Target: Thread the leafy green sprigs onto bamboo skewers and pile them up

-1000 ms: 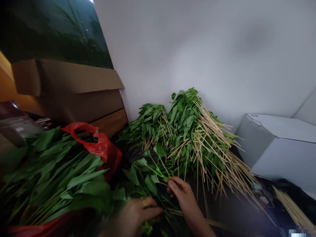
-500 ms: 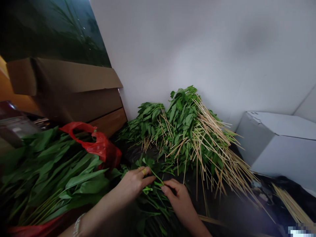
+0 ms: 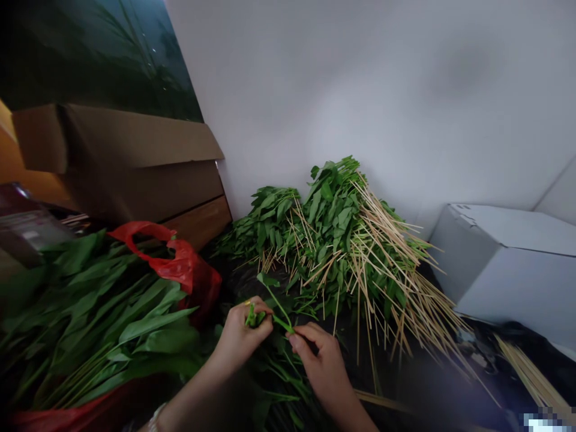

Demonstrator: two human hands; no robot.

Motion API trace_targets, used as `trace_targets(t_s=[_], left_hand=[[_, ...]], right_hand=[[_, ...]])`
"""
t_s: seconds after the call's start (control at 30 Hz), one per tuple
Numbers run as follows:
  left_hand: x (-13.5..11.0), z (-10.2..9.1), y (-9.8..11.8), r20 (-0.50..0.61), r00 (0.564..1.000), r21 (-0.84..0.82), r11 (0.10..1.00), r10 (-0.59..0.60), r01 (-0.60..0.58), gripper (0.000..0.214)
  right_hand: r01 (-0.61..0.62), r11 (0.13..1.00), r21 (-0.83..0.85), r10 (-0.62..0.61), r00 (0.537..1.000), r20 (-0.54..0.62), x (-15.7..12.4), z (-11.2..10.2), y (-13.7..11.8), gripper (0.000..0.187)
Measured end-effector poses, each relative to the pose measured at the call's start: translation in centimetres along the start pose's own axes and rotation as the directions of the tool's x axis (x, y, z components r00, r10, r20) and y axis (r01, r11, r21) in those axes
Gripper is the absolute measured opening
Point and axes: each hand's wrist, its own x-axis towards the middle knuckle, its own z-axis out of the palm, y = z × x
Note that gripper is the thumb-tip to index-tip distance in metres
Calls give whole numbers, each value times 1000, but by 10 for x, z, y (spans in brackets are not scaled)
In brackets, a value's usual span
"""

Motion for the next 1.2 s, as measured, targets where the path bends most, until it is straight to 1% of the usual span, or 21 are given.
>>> trace_targets(t_s=[0.1, 0.17, 0.23, 0.27, 0.3, 0.33, 0.37, 0.4, 0.43, 0.5, 0.53, 0.6, 0.7, 0.8, 0.87, 0.93, 1.03, 1.07, 1.13, 1.17, 1.2], left_hand=[[5, 6, -2, -40, 996, -94, 992, -84, 80, 16], [14, -2, -7, -62, 987, -137, 981, -150, 140, 16], [27, -19, -14, -160, 955, -171, 960, -249, 222, 17], [32, -28, -16, -274, 914, -172, 951, -298, 258, 18], [36, -35, -16, -342, 898, -143, 960, -276, 241, 18], [37, -40, -15, -320, 926, -87, 979, -201, 182, 18], [36, -42, -12, -235, 967, -19, 995, -102, 100, 19], [32, -41, -8, -126, 992, 52, 999, 6, 0, 18], [27, -36, -4, 0, 994, 132, 986, 106, -105, 18], [13, -22, 3, 201, 944, 265, 914, 260, -308, 15], [7, -14, 4, 291, 909, 309, 869, 300, -386, 13], [-1, -3, 4, 422, 843, 359, 792, 334, -493, 13], [-2, 0, -1, 506, 786, 400, 710, 356, -579, 12], [2, -7, -5, 526, 765, 427, 662, 372, -616, 12], [2, -10, -6, 518, 775, 448, 657, 362, -607, 17], [0, -8, -7, 489, 799, 453, 681, 350, -576, 17], [-1, -3, -10, 398, 861, 370, 804, 315, -465, 6], [0, -3, -11, 348, 894, 319, 860, 284, -398, 3], [7, -8, -14, 201, 965, 203, 957, 167, -208, 10], [12, -13, -15, 99, 991, 152, 983, 87, -102, 12], [17, -19, -16, -2, 1000, 104, 994, 9, -9, 14]], right_hand=[[6, 1000, 9, -5, 1000, -18, 0, -1, 0, 31], [12, 1000, -6, -12, 999, -43, 0, -5, 3, 31], [9, 1000, -17, -10, 997, -78, 0, -9, 7, 33], [3, 1000, -15, -4, 996, -94, 1, -11, 10, 35], [-5, 1000, -9, 4, 994, -106, 2, -12, 12, 36], [-13, 1000, -3, 13, 994, -110, 2, -13, 14, 37], [-19, 1000, 1, 20, 994, -108, 3, -12, 16, 37], [-20, 1000, 0, 20, 994, -103, 3, -11, 17, 36], [-17, 1000, -8, 16, 995, -97, 3, -10, 17, 35], [5, 999, -39, -9, 996, -90, 2, -6, 17, 31], [21, 998, -59, -26, 996, -91, 1, -4, 16, 30], [43, 994, -99, -53, 994, -99, -1, -1, 15, 26], [52, 990, -132, -66, 993, -101, -2, 0, 13, 24], [44, 990, -136, -50, 998, -42, -2, -1, 12, 24], [30, 992, -124, -26, 999, 35, -2, -3, 12, 26], [4, 996, -94, 6, 993, 114, -2, -5, 12, 30], [-15, 998, -56, 24, 988, 155, -1, -6, 10, 29], [-6, 998, -60, 14, 989, 145, -1, -6, 9, 26], [22, 995, -102, -11, 994, 108, -1, -8, 8, 22], [30, 991, -132, -18, 996, 88, -1, -9, 8, 21], [33, 986, -164, -22, 997, 68, -1, -10, 8, 20]])
